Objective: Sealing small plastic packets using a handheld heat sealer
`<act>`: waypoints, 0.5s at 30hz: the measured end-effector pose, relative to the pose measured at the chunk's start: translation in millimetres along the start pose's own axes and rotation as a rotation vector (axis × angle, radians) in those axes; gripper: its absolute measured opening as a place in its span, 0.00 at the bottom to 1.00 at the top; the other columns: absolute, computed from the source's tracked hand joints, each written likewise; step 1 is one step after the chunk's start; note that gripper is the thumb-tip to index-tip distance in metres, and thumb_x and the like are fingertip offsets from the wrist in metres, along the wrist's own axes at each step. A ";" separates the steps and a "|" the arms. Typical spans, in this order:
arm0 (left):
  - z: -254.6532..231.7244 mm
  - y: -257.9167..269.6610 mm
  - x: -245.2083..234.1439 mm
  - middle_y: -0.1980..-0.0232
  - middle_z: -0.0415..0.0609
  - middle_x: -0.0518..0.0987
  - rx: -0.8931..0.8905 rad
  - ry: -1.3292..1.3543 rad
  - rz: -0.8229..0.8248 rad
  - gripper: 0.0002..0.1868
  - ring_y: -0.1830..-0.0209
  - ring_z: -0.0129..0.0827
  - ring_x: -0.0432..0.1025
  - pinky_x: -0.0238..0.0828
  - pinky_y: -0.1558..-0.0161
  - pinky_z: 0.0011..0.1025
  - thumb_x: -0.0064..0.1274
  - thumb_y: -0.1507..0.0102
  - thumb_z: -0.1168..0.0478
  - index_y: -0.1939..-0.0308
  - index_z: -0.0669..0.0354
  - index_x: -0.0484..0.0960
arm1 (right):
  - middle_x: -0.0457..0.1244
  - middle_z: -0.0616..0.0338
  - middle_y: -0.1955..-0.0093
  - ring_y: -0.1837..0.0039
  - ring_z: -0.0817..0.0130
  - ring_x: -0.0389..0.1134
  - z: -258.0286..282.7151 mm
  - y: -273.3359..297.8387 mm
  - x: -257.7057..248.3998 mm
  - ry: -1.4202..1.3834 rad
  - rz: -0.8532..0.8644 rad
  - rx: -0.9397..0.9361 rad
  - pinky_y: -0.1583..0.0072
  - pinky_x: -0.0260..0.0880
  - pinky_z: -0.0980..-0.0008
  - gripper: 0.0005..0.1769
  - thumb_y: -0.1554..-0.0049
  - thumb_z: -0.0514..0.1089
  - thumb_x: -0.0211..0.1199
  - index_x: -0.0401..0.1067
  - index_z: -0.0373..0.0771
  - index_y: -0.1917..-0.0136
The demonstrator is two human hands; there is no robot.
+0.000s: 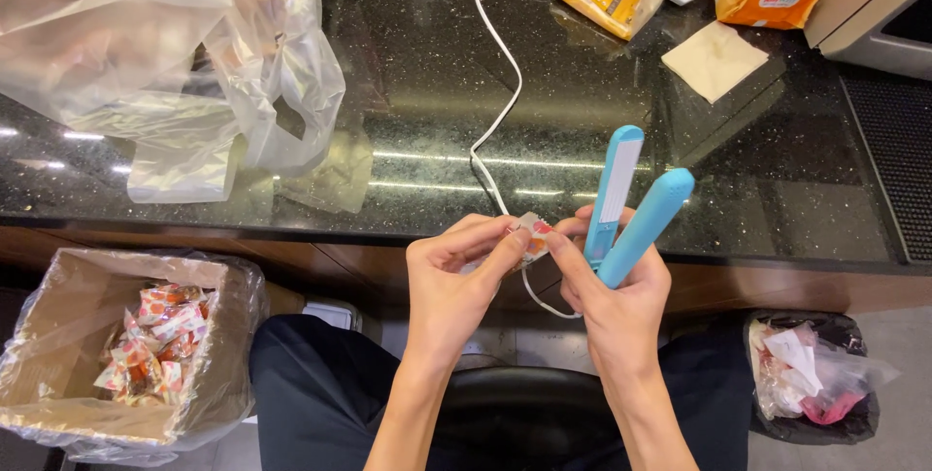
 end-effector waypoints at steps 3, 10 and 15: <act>-4.3 2.5 5.1 0.61 0.61 0.91 -0.018 0.092 0.031 0.16 0.67 0.39 0.86 0.91 0.69 0.37 0.71 0.37 0.76 0.46 0.70 0.94 | 0.73 0.44 0.53 0.72 0.77 0.54 -4.8 -2.5 -6.3 -0.017 -0.049 0.017 0.72 0.57 0.75 0.21 0.41 0.28 0.77 0.73 0.29 0.37; -1.8 -1.3 8.0 0.55 0.68 0.92 0.055 0.135 0.078 0.31 0.69 0.39 0.84 0.91 0.71 0.38 0.76 0.42 0.76 0.34 0.72 0.88 | 0.74 0.46 0.51 0.73 0.78 0.54 -9.4 -4.7 -11.3 -0.061 -0.113 0.084 0.73 0.56 0.75 0.21 0.41 0.30 0.78 0.73 0.31 0.38; -4.2 -3.8 -3.9 0.53 0.68 0.92 0.098 0.093 -0.008 0.31 0.67 0.35 0.84 0.88 0.69 0.31 0.74 0.39 0.74 0.30 0.72 0.86 | 0.73 0.46 0.51 0.71 0.77 0.56 -22.7 -1.5 -1.7 -0.047 -0.023 0.188 0.72 0.57 0.77 0.14 0.33 0.38 0.69 0.76 0.29 0.37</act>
Point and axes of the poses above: each hand's wrist, its own y-axis away from the middle knuckle, its own x-axis out of the palm, z = x × y, the point moved 8 cm from there along -y, towards the middle knuckle
